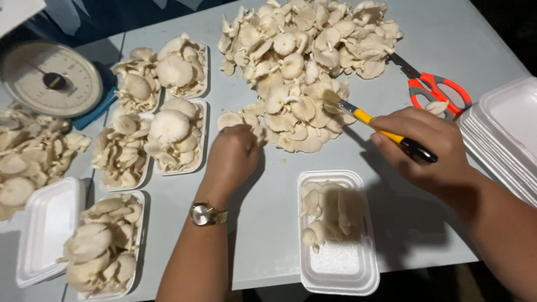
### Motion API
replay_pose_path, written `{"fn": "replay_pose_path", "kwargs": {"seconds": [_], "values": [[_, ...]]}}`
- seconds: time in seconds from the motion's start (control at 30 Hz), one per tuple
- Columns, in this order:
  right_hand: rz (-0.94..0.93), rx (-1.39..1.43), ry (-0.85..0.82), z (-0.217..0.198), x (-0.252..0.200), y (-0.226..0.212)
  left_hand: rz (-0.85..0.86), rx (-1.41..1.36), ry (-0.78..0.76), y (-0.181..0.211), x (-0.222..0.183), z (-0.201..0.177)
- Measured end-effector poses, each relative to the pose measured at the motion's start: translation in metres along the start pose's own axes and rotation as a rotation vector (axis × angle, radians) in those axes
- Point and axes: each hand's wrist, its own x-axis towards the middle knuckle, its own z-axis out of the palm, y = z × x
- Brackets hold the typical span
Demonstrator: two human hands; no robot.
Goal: The person cleans oyster mushrooms by hand and with a yellow-handled brush, placing them into white foam trays.
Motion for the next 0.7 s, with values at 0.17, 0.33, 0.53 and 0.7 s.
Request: {"fn": "replay_pose_path", "kwargs": {"seconds": [0.17,0.33,0.53,0.7], "values": [[0.217,0.207,0.014,-0.003,-0.010,0.006,-0.516,-0.908,0.157,0.030,0.003,-0.019],[0.333,0.553,-0.009,0.003,-0.016,0.025,-0.552,-1.777,0.108,0.038,0.002,-0.004],[0.580,0.874,-0.032,0.015,-0.016,0.011,-0.610,-1.786,0.055,0.055,0.003,0.012],[0.755,0.536,-0.025,0.009,-0.002,0.009,-0.697,-1.670,0.080,0.057,0.007,0.008]]}}
